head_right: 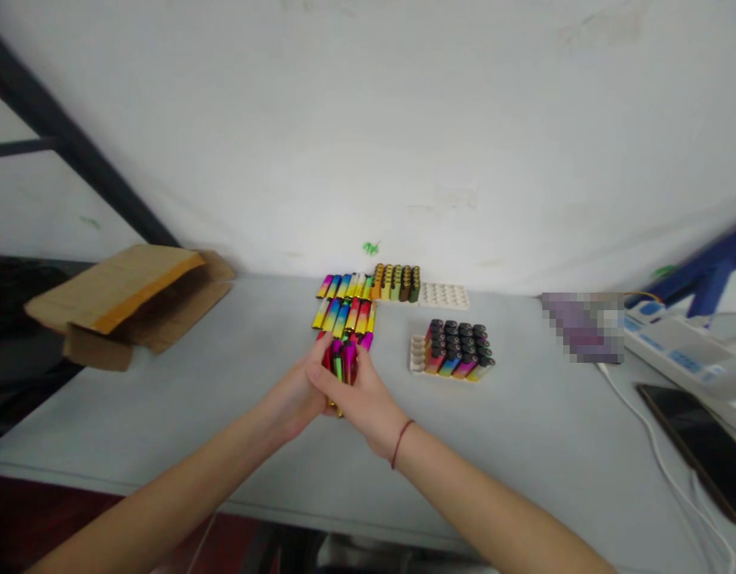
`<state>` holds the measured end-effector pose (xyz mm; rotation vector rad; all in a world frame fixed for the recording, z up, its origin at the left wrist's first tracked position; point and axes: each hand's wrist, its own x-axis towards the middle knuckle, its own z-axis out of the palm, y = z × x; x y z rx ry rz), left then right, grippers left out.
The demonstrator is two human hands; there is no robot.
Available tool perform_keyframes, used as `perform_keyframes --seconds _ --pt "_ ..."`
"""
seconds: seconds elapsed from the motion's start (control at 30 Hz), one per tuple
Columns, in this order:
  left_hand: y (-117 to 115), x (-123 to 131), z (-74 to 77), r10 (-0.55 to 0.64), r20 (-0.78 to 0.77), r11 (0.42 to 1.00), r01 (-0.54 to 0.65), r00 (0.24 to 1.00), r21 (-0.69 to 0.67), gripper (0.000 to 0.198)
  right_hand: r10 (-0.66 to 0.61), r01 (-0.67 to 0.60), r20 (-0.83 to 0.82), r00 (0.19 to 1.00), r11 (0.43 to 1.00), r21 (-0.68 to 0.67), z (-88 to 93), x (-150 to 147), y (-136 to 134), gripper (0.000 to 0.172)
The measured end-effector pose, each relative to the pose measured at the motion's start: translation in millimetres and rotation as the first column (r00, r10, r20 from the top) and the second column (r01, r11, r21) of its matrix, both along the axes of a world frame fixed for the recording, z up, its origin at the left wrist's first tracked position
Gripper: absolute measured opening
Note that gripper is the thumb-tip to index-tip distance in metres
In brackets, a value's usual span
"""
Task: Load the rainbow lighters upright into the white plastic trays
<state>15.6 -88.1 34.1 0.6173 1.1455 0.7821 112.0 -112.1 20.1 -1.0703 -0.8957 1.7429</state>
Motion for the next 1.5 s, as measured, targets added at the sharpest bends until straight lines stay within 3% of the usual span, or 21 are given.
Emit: perform_keyframes --seconds 0.1,0.27,0.33,0.4,0.47,0.53,0.57,0.67,0.73,0.77,0.83,0.9,1.0,1.07,1.13,1.2,1.27,1.37,1.5 --pt "11 -12 5.5 -0.058 0.048 0.998 0.058 0.997 0.000 0.070 -0.062 0.061 0.023 0.998 0.998 0.028 -0.2 -5 11 0.059" --pt "18 -16 9.3 -0.136 0.030 0.960 0.125 0.990 0.249 0.073 -0.140 0.138 0.111 0.984 0.990 0.024 -1.1 -14 22 0.044" --pt "23 -16 4.9 -0.092 -0.043 0.935 0.101 0.995 0.341 0.071 -0.167 0.168 0.129 0.978 0.986 0.003 0.2 -17 29 0.037" --pt "27 -19 -3.0 0.062 -0.170 0.887 0.024 0.984 0.461 0.066 -0.223 0.224 0.110 0.969 0.975 0.000 1.0 -17 38 0.030" --pt "26 -28 -13.4 0.265 -0.325 0.771 0.003 0.908 0.637 0.059 -0.298 0.299 0.076 0.952 0.954 -0.003 -0.4 -15 49 0.030" --pt "14 -38 -24.8 0.375 -0.472 0.622 0.161 0.798 0.766 0.053 -0.368 0.368 0.063 0.928 0.930 0.009 -4.8 -11 57 0.034" --pt "3 -43 -30.4 0.356 -0.553 0.573 0.292 0.753 0.766 0.052 -0.384 0.383 0.059 0.922 0.923 0.025 -7.8 -9 60 0.036" --pt "-40 -46 -45.0 0.182 -0.787 0.360 0.705 0.590 0.612 0.064 -0.403 0.396 0.067 0.913 0.913 0.095 -17.3 0 60 0.038" --pt "-66 -40 -51.1 0.115 -0.893 0.231 0.863 0.435 0.450 0.074 -0.395 0.381 0.092 0.914 0.914 0.142 -21.4 6 57 0.038" --pt "-74 -36 -52.8 0.102 -0.928 0.206 0.905 0.359 0.373 0.067 -0.385 0.366 0.111 0.916 0.917 0.161 -22.3 8 55 0.038" --pt "-83 -27 -52.8 0.081 -0.971 0.224 0.946 0.223 0.236 0.049 -0.367 0.337 0.165 0.916 0.924 0.183 -22.0 13 51 0.037" --pt "-83 -21 -49.4 0.049 -0.991 0.289 0.949 0.121 0.130 0.036 -0.344 0.304 0.235 0.909 0.934 0.188 -20.3 17 48 0.035" --pt "-76 -17 -41.6 -0.004 -0.999 0.386 0.922 0.038 0.034 0.025 -0.299 0.252 0.356 0.886 0.952 0.173 -19.0 22 46 0.030" --pt "-69 -20 -36.7 -0.009 -0.999 0.432 0.901 0.048 0.039 0.020 -0.283 0.239 0.426 0.860 0.959 0.156 -20.2 23 45 0.026" --pt "-58 -26 -32.5 0.041 -0.992 0.488 0.864 0.120 0.125 0.021 -0.280 0.233 0.481 0.831 0.960 0.155 -22.8 23 44 0.021" --pt "-42 -34 -29.2 0.151 -0.966 0.554 0.791 0.212 0.260 0.020 -0.276 0.214 0.526 0.804 0.961 0.178 -25.6 21 45 0.018" --pt "-22 -42 -27.8 0.271 -0.928 0.598 0.710 0.257 0.372 0.018 -0.276 0.198 0.563 0.779 0.960 0.197 -27.7 19 46 0.016" --pt "8 -46 -30.8 0.373 -0.891 0.625 0.639 0.258 0.448 0.024 -0.274 0.184 0.621 0.735 0.961 0.207 -29.4 13 49 0.019" --pt "29 -43 -41.8 0.376 -0.882 0.633 0.617 0.284 0.469 0.026 -0.258 0.119 0.733 0.630 0.964 0.237 -29.4 8 51 0.026"
